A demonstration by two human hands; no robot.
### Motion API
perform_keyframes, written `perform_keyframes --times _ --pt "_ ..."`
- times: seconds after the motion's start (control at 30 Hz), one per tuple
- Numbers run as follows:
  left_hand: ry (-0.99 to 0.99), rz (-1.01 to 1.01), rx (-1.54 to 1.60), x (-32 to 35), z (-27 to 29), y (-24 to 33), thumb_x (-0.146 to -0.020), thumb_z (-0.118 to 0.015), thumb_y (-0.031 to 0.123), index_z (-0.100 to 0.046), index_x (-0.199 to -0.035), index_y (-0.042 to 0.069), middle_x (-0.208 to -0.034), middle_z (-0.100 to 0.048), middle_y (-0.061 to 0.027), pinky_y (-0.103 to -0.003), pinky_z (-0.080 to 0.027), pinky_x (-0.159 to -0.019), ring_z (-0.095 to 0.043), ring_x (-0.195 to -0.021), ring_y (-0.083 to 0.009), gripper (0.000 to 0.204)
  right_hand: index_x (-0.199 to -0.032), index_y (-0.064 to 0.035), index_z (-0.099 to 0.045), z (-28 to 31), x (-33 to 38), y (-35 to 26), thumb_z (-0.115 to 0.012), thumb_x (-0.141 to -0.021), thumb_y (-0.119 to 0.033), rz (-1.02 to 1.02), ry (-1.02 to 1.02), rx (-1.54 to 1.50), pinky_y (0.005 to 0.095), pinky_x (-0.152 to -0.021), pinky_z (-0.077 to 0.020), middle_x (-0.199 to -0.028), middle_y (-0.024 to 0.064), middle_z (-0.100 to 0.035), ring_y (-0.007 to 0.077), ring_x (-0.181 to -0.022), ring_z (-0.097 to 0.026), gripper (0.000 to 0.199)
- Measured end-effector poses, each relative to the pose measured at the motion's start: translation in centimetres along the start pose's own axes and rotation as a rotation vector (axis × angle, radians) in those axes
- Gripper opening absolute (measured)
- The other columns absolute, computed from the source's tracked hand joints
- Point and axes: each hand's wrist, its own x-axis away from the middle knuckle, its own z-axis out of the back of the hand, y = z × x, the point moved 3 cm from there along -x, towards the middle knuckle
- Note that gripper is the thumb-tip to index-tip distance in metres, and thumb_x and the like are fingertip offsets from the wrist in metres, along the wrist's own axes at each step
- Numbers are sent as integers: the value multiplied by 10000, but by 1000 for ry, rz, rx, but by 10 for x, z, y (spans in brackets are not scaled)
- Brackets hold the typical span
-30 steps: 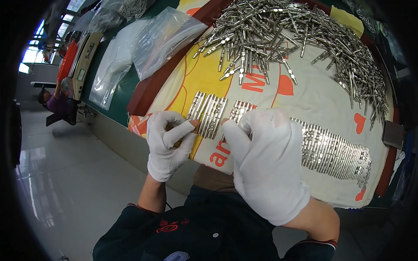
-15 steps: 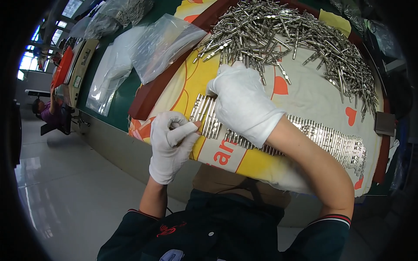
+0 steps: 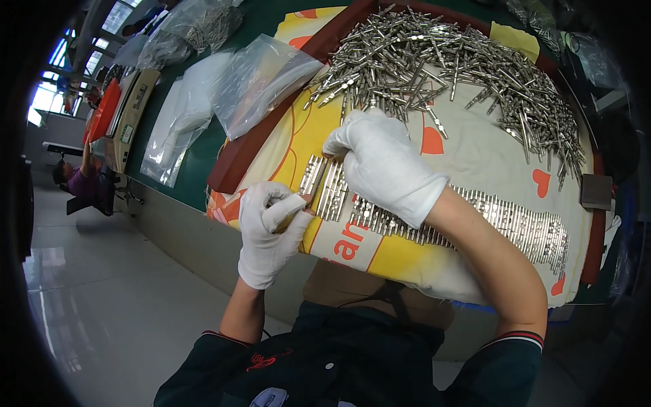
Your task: Sorting small metal terminals and placing them into rows on an alignment strip for packaging.
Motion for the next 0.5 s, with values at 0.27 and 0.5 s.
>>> perform_keyframes --times 0.27,0.5 --pt "3 7 0 1 1 0 -693 -789 76 -647 -966 124 -908 -546 -46 -378 -384 -733 -522 -827 -246 311 -868 -6 -736 2 0 -4 -473 -715 48 0 -14 -22 435 -833 -493 -859 187 -673 361 -880 -619 309" --pt "1 13 3 1 1 1 -696 -789 71 -646 -966 120 -909 -551 -49 -377 -386 -738 -528 -835 -249 309 -864 -11 -731 2 0 -5 -531 -774 -13 11 -6 6 430 -832 -490 -848 184 -665 357 -881 -613 219"
